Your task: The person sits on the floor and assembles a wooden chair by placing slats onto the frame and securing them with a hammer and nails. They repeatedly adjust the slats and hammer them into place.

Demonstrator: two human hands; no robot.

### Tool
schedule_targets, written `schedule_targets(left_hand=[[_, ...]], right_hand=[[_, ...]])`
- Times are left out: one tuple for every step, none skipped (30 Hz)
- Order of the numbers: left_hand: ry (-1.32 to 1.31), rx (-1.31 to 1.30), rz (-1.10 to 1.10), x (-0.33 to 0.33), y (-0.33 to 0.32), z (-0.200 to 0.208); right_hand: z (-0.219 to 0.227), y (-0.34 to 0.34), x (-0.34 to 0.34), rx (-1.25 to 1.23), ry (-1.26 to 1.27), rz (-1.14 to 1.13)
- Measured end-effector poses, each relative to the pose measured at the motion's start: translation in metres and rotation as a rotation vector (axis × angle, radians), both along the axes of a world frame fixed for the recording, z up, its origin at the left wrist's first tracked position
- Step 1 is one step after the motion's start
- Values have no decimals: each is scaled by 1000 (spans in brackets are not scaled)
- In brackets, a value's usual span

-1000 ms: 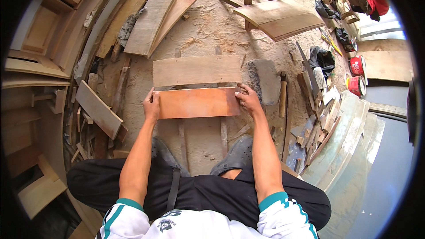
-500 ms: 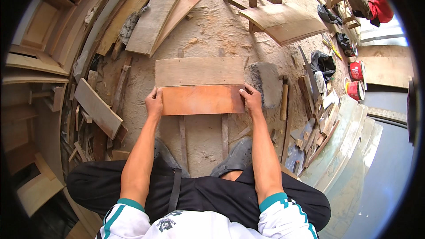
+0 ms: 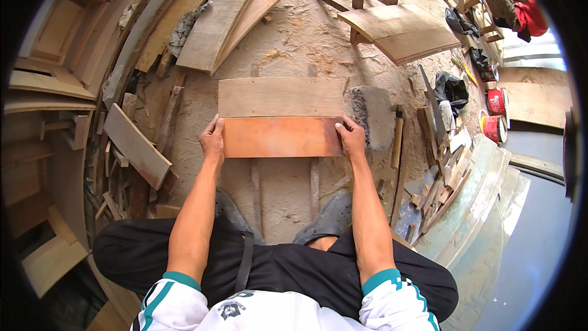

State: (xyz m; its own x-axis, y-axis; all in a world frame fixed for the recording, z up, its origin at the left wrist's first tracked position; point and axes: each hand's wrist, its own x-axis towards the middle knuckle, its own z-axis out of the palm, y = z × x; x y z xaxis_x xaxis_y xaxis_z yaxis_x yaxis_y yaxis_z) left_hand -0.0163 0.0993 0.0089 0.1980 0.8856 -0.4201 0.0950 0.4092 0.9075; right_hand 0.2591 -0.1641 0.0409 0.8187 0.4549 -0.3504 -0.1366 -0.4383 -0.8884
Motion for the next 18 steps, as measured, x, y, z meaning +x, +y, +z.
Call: schedule_targets(left_hand=[[-24, -8, -6, 0, 0, 1], [-48, -15, -11, 1, 0, 2], [-32, 3, -16, 0, 0, 1], [-15, 21, -20, -1, 1, 0], [2, 39, -23, -1, 1, -1], [25, 49, -16, 0, 0, 1], [47, 59, -8, 2, -1, 2], [70, 70, 1, 4, -2, 4], [100, 63, 11, 6, -3, 7], [129, 56, 21, 8, -3, 10], [159, 49, 30, 11, -4, 14], [151, 50, 36, 8, -2, 11], [143, 51, 41, 5, 0, 8], [135, 51, 47, 1, 2, 5], [133, 63, 30, 1, 3, 5], [130, 74, 15, 1, 3, 5], [128, 86, 0, 0, 3, 5], [133, 90, -7, 1, 3, 6]], right_hand=[[0, 0, -1, 6, -19, -3], [0, 1, -2, 13, -37, -5], [0, 2, -4, 22, -52, -5], [1, 2, -3, 17, -56, 15], [1, 2, -3, 13, -48, 9], [1, 1, -2, 8, -41, 2], [1, 1, -2, 4, -34, -6], [1, 1, -3, 21, -13, -18], [1, 0, -2, 36, 5, -31], [2, 0, -2, 51, 24, -44], [2, -1, -2, 59, 42, -61], [2, 1, -3, 68, 62, -72], [2, 2, -4, 77, 82, -83], [2, 3, -5, 85, 96, -81], [0, 2, -4, 90, 107, -84], [-1, 1, -4, 96, 119, -86], [-3, 0, -3, 91, 112, -87], [-5, -1, -2, 88, 105, -87]])
